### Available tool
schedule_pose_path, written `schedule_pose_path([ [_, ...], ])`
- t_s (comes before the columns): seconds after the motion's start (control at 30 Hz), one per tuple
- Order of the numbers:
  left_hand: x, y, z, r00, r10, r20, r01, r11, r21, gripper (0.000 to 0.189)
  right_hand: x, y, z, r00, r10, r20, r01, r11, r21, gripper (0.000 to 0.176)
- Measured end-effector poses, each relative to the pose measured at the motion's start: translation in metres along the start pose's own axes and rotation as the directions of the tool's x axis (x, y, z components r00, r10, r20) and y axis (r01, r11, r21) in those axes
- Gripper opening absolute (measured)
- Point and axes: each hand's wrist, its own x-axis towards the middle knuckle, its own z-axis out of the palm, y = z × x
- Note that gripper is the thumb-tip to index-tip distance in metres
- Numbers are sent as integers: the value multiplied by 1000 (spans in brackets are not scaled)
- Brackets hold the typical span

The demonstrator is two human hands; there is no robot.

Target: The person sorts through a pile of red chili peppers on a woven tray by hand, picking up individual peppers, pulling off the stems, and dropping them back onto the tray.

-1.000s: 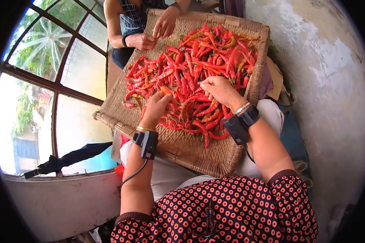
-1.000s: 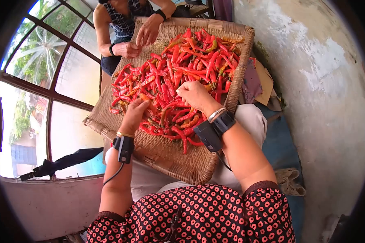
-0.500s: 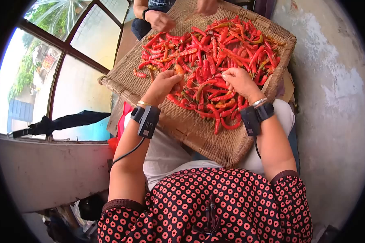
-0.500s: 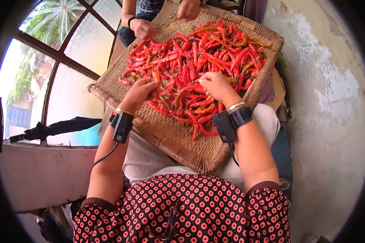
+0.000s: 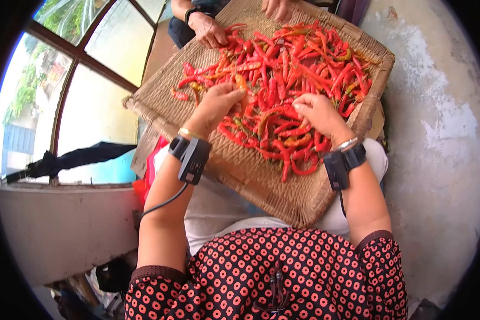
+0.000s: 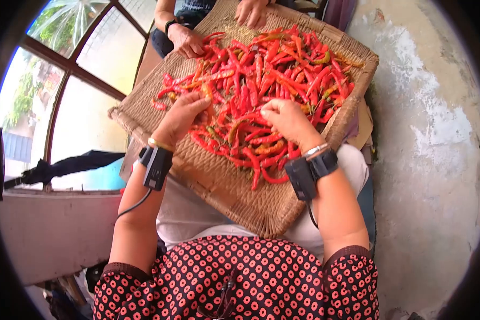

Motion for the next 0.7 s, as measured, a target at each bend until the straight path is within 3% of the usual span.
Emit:
schedule_pose_path([
  [0.1, 11, 1, -3, 999, -32, -24, 32, 999, 4, 17, 3, -5, -4, 998, 38, 48, -37, 999, -21, 20],
  [0.13, 15, 7, -5, 1000, -28, -9, 28, 996, 81, 18, 6, -9, -8, 998, 42, 45, -40, 999, -34, 20],
  [0.23, 34, 15, -12, 1000, 0, 29, -5, 982, 187, 19, 11, -39, -20, 979, -22, 200, 95, 927, -362, 22],
  [0.27, 43, 17, -14, 998, 30, 49, -40, 974, 224, 19, 17, -41, -21, 980, -10, 200, 84, 927, -366, 22],
  [0.33, 59, 19, -14, 999, 26, 43, -35, 976, 214, 19, 33, -43, -24, 958, -153, 243, 261, 817, -515, 18],
  [0.4, 75, 16, -9, 945, 321, -53, -305, 930, 204, 22, 46, -47, -23, 964, -107, 243, 219, 838, -499, 19],
  [0.43, 77, 17, -12, 866, 499, -40, -368, 688, 626, 24, 50, -46, -22, 968, -82, 237, 176, 896, -408, 19],
  [0.47, 77, 13, -13, 869, 494, -38, -368, 695, 617, 24, 55, -44, -22, 971, -53, 234, 127, 941, -312, 20],
  [0.53, 70, 7, -10, 848, 504, 162, -355, 313, 881, 29, 58, -33, -24, 969, 18, 244, 42, 971, -236, 21],
  [0.57, 64, 11, -8, 951, 255, 175, -261, 360, 895, 32, 59, -27, -25, 969, -37, 244, 124, 928, -350, 21],
  [0.6, 58, 5, -6, 955, 240, 175, -256, 366, 894, 32, 58, -23, -23, 964, -94, 249, 202, 868, -454, 21],
  [0.63, 54, 1, -3, 960, 202, 195, -247, 276, 929, 30, 58, -23, -23, 966, -71, 250, 201, 815, -544, 21],
  [0.7, 52, -6, 0, 954, 148, 260, -280, 134, 951, 26, 61, -26, -16, 959, -78, 272, 220, 812, -541, 22],
])
